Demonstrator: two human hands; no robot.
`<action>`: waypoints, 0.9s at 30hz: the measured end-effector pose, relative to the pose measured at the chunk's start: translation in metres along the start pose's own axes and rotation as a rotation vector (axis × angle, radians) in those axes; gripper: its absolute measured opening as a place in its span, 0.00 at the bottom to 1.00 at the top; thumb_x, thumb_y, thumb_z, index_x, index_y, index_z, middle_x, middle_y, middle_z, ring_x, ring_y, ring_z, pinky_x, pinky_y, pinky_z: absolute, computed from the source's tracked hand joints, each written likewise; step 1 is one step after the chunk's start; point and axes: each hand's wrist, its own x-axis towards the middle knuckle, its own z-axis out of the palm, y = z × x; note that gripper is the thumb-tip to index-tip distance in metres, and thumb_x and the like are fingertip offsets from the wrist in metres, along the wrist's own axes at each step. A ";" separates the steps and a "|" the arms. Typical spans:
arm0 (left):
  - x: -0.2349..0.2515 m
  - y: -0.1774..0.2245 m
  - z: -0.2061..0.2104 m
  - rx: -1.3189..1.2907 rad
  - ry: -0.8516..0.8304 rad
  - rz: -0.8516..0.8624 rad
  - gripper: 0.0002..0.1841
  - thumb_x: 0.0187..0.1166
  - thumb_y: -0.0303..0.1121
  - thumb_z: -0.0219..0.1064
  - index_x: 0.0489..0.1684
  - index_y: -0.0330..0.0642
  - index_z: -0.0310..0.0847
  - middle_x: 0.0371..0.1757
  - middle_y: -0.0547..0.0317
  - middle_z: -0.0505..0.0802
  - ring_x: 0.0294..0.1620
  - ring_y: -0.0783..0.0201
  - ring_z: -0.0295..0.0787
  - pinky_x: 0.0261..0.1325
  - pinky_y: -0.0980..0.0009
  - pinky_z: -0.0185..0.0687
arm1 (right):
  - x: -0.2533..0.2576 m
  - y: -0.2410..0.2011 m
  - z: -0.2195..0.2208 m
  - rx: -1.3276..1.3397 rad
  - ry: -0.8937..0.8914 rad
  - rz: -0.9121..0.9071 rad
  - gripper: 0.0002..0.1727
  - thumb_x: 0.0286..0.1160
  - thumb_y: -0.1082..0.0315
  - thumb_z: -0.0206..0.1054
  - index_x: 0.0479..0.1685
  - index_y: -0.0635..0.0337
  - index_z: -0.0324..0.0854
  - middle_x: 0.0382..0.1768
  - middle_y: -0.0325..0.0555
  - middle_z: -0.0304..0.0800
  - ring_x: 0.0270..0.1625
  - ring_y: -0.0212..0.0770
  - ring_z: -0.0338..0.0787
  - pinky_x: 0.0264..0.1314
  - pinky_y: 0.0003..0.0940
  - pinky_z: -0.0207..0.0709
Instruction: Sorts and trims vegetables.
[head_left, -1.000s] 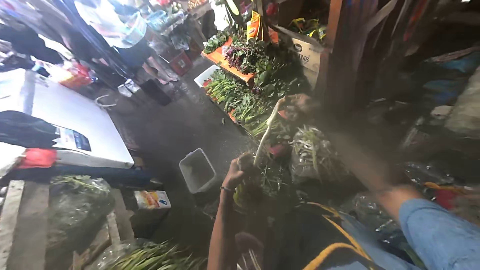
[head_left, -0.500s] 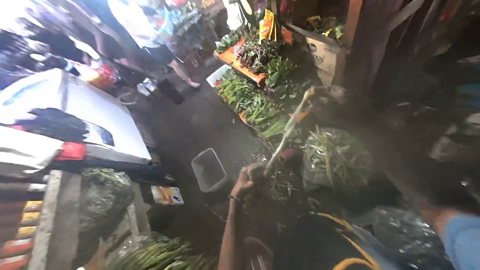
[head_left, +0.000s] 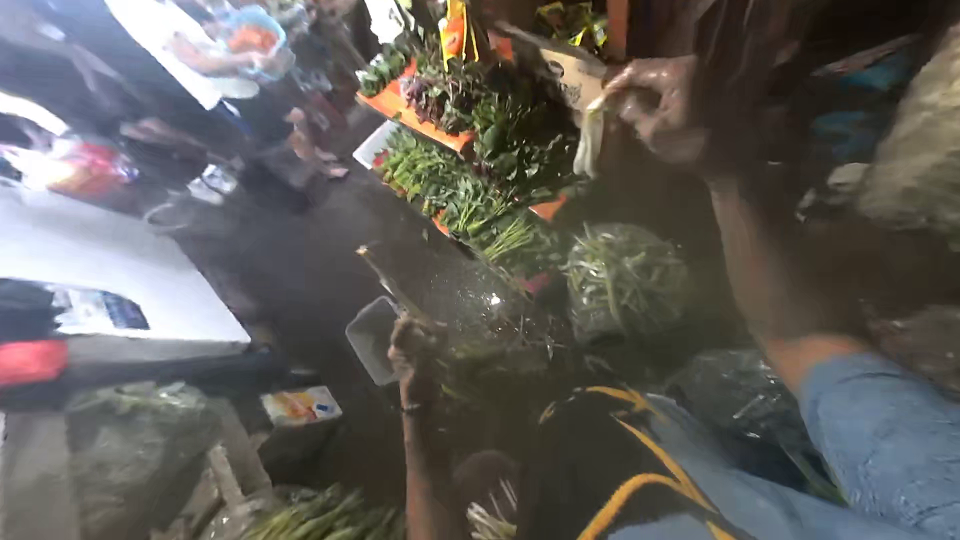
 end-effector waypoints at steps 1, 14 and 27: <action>0.002 0.002 -0.004 0.027 0.073 -0.004 0.25 0.64 0.29 0.80 0.59 0.33 0.75 0.43 0.62 0.93 0.43 0.66 0.93 0.49 0.64 0.93 | -0.016 0.012 0.008 -0.058 -0.003 0.092 0.17 0.87 0.67 0.55 0.56 0.67 0.87 0.48 0.62 0.93 0.50 0.55 0.93 0.60 0.56 0.81; 0.002 0.027 -0.010 0.001 0.347 -0.005 0.13 0.75 0.20 0.63 0.56 0.28 0.73 0.40 0.50 0.92 0.37 0.60 0.92 0.43 0.63 0.92 | -0.145 0.029 0.185 0.132 -0.395 0.365 0.10 0.81 0.75 0.65 0.50 0.73 0.90 0.54 0.69 0.91 0.59 0.68 0.90 0.68 0.66 0.78; 0.019 0.021 0.008 -0.074 0.385 -0.073 0.18 0.75 0.21 0.65 0.63 0.27 0.74 0.41 0.49 0.94 0.32 0.62 0.91 0.35 0.66 0.90 | -0.142 -0.123 0.290 0.499 -0.279 -0.143 0.14 0.79 0.74 0.62 0.57 0.72 0.84 0.51 0.62 0.93 0.51 0.54 0.96 0.55 0.46 0.89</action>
